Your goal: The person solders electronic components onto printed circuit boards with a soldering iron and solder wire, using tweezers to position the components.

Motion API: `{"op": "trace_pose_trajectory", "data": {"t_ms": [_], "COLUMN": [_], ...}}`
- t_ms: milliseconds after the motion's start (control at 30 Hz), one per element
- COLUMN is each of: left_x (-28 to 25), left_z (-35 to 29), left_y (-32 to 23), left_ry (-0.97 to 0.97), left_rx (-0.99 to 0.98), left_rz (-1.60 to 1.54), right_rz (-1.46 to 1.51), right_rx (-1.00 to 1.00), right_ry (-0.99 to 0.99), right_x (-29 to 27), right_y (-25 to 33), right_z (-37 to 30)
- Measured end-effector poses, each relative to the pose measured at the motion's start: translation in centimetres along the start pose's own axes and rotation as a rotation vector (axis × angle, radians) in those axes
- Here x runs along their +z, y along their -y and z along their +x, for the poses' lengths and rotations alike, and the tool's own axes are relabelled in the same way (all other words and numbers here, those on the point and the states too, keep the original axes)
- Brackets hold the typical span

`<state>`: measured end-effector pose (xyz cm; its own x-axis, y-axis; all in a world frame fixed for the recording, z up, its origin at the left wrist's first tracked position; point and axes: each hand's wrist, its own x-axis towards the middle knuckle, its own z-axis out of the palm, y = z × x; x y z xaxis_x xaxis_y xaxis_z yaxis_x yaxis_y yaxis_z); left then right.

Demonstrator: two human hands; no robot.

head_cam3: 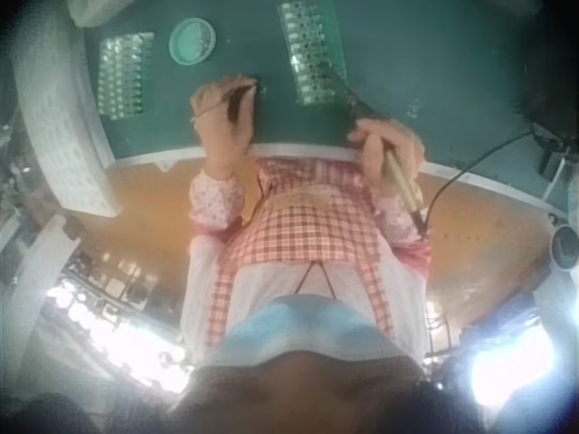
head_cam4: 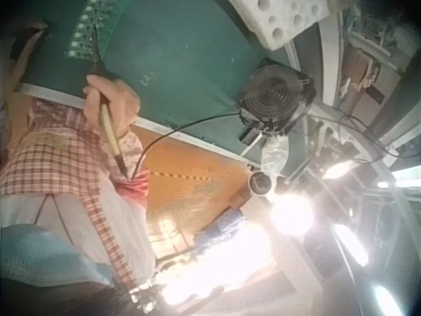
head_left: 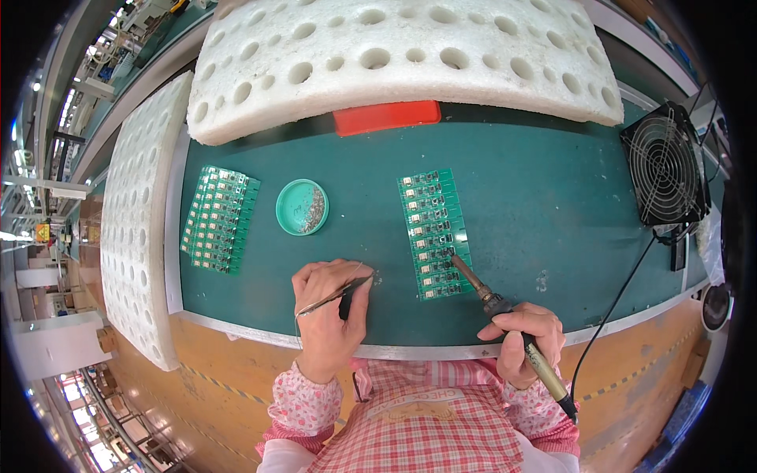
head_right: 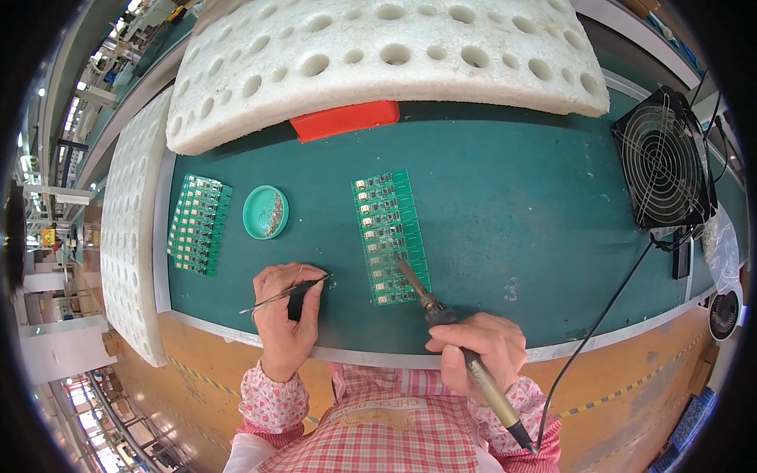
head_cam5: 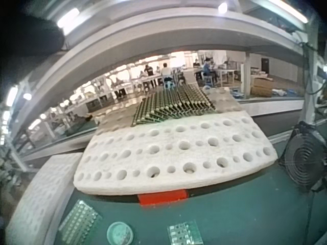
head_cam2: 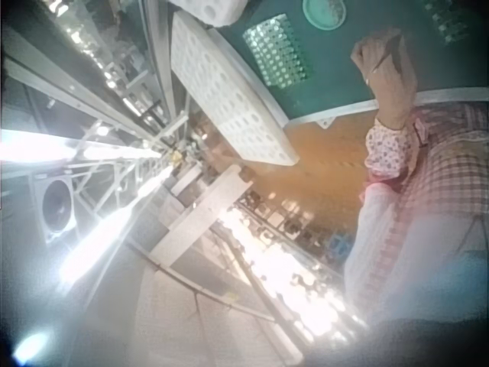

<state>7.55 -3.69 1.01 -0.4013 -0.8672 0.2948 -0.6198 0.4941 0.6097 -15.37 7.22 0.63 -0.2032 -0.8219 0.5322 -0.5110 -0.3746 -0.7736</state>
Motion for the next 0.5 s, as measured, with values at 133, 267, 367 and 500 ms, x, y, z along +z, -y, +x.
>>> {"op": "trace_pose_trajectory", "data": {"t_ms": [133, 267, 367, 500], "left_x": [0.07, 0.06, 0.14, 0.15], "left_z": [0.02, -0.03, -0.05, 0.13], "left_y": [-0.09, 0.0, 0.15, -0.08], "left_ry": [-0.014, -0.009, -0.005, -0.004], "left_rx": [0.006, 0.019, 0.028, 0.036], "left_rz": [0.006, 0.005, 0.008, 0.011], "right_rz": [0.009, -0.004, -0.003, -0.038], "right_rx": [-0.004, -0.012, -0.005, 0.078], "right_ry": [-0.005, 0.001, 0.004, 0.022], "right_x": [0.0, -0.04, -0.01, -0.03], "right_y": [-0.04, -0.04, 0.15, 0.66], "right_z": [-0.02, 0.04, -0.03, -0.04]}}
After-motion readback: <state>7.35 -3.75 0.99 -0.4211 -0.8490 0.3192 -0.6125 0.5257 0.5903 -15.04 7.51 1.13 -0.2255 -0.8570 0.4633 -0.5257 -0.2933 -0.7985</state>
